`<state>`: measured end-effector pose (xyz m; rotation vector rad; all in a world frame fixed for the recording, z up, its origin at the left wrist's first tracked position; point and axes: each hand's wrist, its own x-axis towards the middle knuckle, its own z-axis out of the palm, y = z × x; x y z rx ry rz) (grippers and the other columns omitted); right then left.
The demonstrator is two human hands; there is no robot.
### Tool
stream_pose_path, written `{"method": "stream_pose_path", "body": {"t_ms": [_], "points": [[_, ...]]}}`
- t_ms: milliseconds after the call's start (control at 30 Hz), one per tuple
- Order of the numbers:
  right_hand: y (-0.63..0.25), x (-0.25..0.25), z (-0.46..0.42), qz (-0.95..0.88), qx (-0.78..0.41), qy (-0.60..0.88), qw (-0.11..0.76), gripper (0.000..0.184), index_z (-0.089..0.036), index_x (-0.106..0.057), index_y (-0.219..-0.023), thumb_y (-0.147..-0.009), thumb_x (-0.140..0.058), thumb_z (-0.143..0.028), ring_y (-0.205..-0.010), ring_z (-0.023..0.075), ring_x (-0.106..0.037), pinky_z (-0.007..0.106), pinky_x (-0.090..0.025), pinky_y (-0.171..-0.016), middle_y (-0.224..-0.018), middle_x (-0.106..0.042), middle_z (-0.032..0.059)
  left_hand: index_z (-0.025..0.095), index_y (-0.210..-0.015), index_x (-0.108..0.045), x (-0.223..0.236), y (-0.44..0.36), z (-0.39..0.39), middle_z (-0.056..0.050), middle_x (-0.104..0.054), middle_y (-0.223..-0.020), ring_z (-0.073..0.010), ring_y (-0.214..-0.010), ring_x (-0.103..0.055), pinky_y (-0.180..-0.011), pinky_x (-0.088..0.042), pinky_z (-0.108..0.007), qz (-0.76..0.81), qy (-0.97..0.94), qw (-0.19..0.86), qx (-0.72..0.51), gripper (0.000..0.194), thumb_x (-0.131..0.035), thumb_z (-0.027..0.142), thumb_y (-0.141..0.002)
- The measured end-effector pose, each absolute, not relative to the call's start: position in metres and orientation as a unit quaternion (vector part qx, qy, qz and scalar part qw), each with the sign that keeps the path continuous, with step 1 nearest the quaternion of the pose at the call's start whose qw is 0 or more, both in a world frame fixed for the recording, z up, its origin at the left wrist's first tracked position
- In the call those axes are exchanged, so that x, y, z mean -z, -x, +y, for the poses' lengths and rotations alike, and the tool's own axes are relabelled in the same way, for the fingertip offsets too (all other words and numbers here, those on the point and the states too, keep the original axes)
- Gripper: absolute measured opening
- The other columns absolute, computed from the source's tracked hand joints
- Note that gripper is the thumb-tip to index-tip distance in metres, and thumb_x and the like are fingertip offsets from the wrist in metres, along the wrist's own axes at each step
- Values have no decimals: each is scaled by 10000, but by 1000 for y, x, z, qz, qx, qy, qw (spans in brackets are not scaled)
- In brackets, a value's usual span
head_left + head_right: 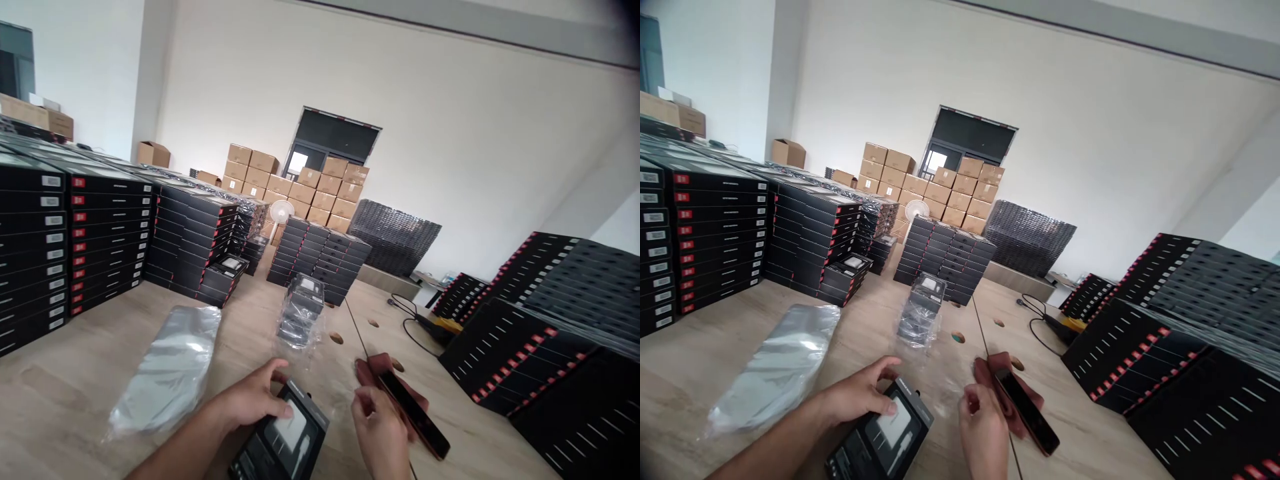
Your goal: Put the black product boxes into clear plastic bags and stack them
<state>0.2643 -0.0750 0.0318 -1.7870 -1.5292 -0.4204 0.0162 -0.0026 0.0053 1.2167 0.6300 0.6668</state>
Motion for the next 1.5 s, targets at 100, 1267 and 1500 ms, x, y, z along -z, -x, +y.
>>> {"method": "stream_pose_path", "body": {"t_ms": [100,1267,1500], "points": [[-250,-28,-74,-641,96,681,342,157,-220,-595,-681,-757,-484,-300,-584,176,-610,262,-468,-579,-662,-655,26,146,-1045,-570,-7,-11,-1,-24,-590,-911,-174,-786,-559,-670,-409,-264,295,-531,754,-251,684,-798,154,-400],[-240,-20,-75,-604,24,733,311,136,-231,-504,-584,-716,-508,-265,-466,162,-557,251,-393,-474,-507,-567,-26,178,-1074,-685,11,-34,-8,-41,-681,-1086,-242,-1018,-594,-918,-420,-310,352,-630,598,-349,404,-603,289,-693],[-241,-14,-73,-571,-128,715,383,171,-230,-525,-567,-715,-494,-310,-404,155,-521,241,-363,-410,-436,-554,-36,172,-1153,-640,10,-38,-7,-46,-645,-1167,-239,-1112,-548,-993,-374,-321,349,-599,605,-392,451,-570,265,-717]]}}
